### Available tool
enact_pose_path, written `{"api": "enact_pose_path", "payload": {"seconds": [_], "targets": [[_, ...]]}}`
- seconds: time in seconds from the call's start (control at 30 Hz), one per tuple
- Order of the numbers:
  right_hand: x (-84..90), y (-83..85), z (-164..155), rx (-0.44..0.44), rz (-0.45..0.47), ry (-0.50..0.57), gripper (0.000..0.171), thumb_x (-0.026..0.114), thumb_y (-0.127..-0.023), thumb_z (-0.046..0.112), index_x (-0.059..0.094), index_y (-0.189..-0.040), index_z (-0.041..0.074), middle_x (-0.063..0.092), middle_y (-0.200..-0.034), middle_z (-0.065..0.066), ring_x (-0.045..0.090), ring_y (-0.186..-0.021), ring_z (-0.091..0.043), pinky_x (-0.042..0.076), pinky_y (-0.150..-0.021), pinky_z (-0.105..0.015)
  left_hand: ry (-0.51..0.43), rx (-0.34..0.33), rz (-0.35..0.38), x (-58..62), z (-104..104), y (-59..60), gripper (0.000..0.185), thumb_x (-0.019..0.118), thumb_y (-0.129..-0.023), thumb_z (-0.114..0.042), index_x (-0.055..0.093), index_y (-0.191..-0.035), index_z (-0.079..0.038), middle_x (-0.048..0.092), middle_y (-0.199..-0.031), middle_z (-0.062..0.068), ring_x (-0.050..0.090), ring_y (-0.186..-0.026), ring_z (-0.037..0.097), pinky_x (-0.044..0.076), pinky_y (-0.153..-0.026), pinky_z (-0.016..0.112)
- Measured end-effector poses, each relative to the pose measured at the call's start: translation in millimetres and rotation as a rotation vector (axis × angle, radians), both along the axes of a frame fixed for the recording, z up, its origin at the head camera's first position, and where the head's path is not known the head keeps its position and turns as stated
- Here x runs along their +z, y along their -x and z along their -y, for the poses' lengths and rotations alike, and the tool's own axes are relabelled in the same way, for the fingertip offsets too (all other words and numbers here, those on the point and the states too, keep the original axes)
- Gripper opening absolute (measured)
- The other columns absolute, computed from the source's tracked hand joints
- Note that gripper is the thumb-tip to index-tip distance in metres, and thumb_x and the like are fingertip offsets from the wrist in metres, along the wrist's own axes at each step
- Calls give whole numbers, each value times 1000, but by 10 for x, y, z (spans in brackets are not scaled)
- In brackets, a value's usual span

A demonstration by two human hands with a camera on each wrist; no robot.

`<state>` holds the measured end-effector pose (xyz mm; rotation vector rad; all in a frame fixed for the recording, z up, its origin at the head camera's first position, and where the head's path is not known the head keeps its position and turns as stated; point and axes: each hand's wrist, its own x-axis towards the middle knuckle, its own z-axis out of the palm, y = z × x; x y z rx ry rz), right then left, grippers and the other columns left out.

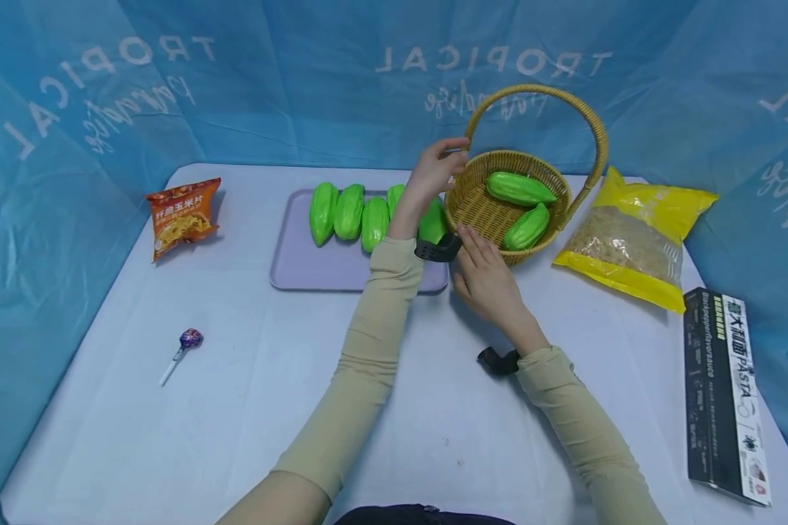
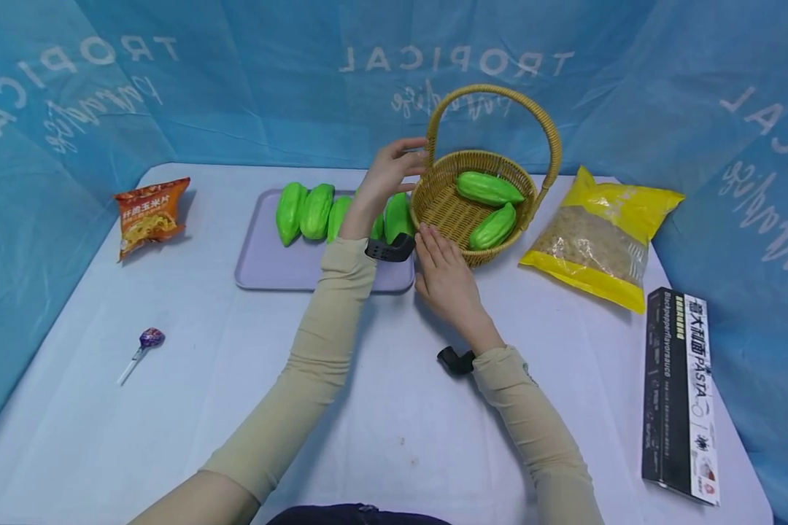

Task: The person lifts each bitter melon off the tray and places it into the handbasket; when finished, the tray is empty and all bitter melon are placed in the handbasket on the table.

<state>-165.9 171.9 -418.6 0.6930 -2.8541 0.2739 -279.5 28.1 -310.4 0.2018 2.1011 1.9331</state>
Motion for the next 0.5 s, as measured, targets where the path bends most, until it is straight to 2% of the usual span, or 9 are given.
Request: {"api": "enact_pose_path", "payload": {"seconds": [0.17,0.37,0.5], "targets": [[8,-3,5,-6,26,-19,62,50,-98,21,26,-151,-2,21,-160,-16,19,-150,-31,21,-120,-48,-10,58,-5,-31,106,-15,38,48,-103,-25,51,-141,-20,52,-141,4,53,-127,23,46,-103,42],[13,-6,7,-5,32,-24,63,49,-98,20,24,-152,-2,20,-161,-16,18,-150,-32,20,-120,-48,-24,114,2,-65,222,-24,36,51,-102,-27,53,-138,-23,54,-141,2,55,-124,21,47,-100,40],[17,-7,9,-4,45,-17,63,48,-99,20,23,-152,-2,19,-161,-16,17,-150,-32,19,-121,-48,-52,153,-9,-72,303,-28,37,51,-102,-25,53,-138,-20,54,-140,4,56,-123,22,46,-102,42]]}}
